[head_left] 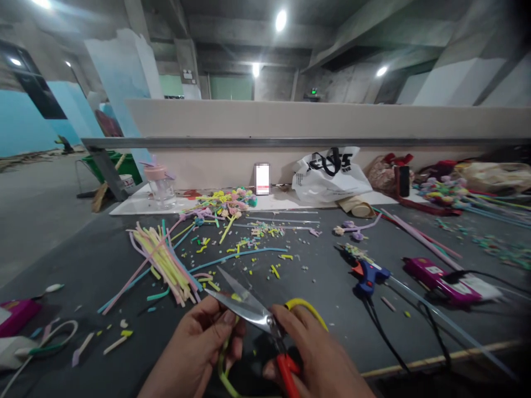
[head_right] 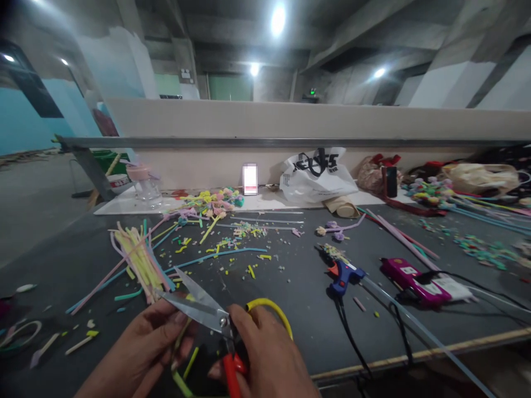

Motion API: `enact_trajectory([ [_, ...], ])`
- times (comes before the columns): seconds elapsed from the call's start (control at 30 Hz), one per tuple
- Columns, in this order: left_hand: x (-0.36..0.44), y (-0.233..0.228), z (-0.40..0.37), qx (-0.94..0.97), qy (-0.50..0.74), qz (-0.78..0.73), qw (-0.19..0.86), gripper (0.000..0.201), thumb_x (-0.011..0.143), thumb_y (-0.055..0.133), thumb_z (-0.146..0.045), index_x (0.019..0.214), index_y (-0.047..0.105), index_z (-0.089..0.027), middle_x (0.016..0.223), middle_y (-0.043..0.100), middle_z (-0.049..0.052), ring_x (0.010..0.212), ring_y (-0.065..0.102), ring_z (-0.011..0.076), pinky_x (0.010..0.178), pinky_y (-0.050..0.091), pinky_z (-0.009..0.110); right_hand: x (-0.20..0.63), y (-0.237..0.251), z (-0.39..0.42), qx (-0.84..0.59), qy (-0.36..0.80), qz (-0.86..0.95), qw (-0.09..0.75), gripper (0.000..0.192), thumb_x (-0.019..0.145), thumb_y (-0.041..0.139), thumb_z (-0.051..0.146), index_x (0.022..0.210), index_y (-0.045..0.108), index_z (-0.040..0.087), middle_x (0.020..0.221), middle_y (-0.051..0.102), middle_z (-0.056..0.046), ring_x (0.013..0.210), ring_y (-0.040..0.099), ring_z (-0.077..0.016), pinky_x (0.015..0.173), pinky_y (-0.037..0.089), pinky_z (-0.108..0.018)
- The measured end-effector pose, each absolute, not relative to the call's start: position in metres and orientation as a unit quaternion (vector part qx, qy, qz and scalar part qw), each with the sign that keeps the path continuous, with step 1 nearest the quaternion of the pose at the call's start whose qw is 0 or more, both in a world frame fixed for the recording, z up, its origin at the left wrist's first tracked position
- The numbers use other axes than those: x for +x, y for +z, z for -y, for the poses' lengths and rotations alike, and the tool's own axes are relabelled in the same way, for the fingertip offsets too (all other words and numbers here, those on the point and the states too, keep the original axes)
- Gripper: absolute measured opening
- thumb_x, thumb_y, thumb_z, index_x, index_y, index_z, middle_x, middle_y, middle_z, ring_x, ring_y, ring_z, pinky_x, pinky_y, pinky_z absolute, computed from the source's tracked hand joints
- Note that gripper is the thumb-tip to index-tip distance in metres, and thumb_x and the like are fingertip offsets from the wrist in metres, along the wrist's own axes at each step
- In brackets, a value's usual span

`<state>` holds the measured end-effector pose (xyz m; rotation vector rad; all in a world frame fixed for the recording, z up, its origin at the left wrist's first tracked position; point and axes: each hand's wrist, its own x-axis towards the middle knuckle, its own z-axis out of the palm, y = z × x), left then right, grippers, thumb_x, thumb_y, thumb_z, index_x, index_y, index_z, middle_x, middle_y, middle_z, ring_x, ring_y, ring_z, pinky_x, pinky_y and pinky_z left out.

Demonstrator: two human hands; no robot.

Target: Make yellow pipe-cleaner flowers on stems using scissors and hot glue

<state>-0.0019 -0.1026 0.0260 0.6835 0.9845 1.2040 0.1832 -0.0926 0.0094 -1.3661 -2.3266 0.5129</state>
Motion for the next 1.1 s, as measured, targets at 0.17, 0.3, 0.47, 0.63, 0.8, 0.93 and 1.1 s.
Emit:
enact_trajectory([
  [0.17, 0.001, 0.029, 0.098, 0.315, 0.522, -0.452, 0.651, 0.025, 0.058, 0.075, -0.033, 0.065, 0.060, -0.013, 0.054, 0.054, -0.002, 0.042, 0.046, 0.0056, 0.038, 0.032, 0.016, 0.185, 0.011, 0.091, -0.496, 0.181, 0.830, 0.180, 0.047, 0.071, 0.060, 0.033, 0.115, 0.049, 0.024, 0.096, 0.055, -0.009, 0.084, 0.054, -0.0244, 0.067, 0.045, -0.035],
  [0.3, 0.004, 0.026, 0.095, 0.318, 0.515, -0.467, 0.645, 0.028, 0.058, 0.074, -0.036, 0.062, 0.057, -0.014, 0.051, 0.052, -0.003, 0.041, 0.043, 0.0051, 0.037, 0.030, 0.015, 0.190, 0.008, 0.089, -0.497, 0.195, 0.829, 0.169, 0.042, 0.074, 0.059, 0.037, 0.113, 0.049, 0.025, 0.095, 0.054, -0.008, 0.081, 0.054, -0.0225, 0.066, 0.044, -0.033],
  [0.47, 0.005, 0.015, 0.094, 0.310, 0.499, -0.489, 0.645, 0.033, 0.055, 0.075, -0.040, 0.064, 0.057, -0.014, 0.051, 0.055, -0.003, 0.038, 0.041, 0.0040, 0.036, 0.029, 0.015, 0.193, -0.004, 0.087, -0.490, 0.206, 0.830, 0.170, 0.038, 0.073, 0.059, 0.043, 0.105, 0.052, 0.024, 0.089, 0.057, -0.006, 0.077, 0.054, -0.0203, 0.065, 0.042, -0.029],
  [0.63, 0.005, 0.005, 0.088, 0.304, 0.476, -0.475, 0.676, 0.037, 0.057, 0.074, -0.044, 0.069, 0.057, -0.014, 0.051, 0.057, -0.002, 0.034, 0.039, 0.0017, 0.033, 0.025, 0.012, 0.193, -0.006, 0.082, -0.500, 0.264, 0.811, 0.151, 0.029, 0.073, 0.056, 0.039, 0.096, 0.055, 0.021, 0.083, 0.062, -0.006, 0.072, 0.057, -0.0193, 0.060, 0.042, -0.026],
  [0.8, -0.002, 0.016, 0.063, 0.257, 0.488, -0.420, 0.721, 0.022, 0.066, 0.072, -0.030, 0.072, 0.058, -0.013, 0.058, 0.057, -0.001, 0.041, 0.047, 0.0038, 0.038, 0.036, 0.013, 0.200, 0.021, 0.054, -0.596, 0.219, 0.744, 0.206, 0.034, 0.077, 0.051, 0.034, 0.110, 0.050, 0.023, 0.092, 0.065, -0.006, 0.079, 0.061, -0.0198, 0.064, 0.041, -0.026],
  [0.93, -0.001, 0.032, 0.023, 0.212, 0.499, -0.373, 0.753, 0.006, 0.076, 0.061, -0.013, 0.080, 0.059, -0.009, 0.066, 0.060, 0.004, 0.053, 0.057, 0.0072, 0.052, 0.049, 0.018, 0.207, 0.028, 0.010, -0.665, 0.116, 0.719, 0.166, 0.038, 0.082, 0.044, 0.033, 0.116, 0.047, 0.018, 0.097, 0.065, -0.013, 0.087, 0.061, -0.0241, 0.068, 0.040, -0.029],
  [1.1, 0.022, 0.033, -0.026, 0.186, 0.540, -0.341, 0.747, 0.009, 0.080, 0.051, -0.007, 0.074, 0.058, -0.009, 0.061, 0.061, 0.005, 0.053, 0.060, 0.0101, 0.053, 0.053, 0.021, 0.217, 0.011, -0.041, -0.728, 0.043, 0.681, 0.065, 0.038, 0.083, 0.042, 0.030, 0.115, 0.049, 0.011, 0.095, 0.066, -0.018, 0.088, 0.063, -0.0257, 0.068, 0.041, -0.030],
])
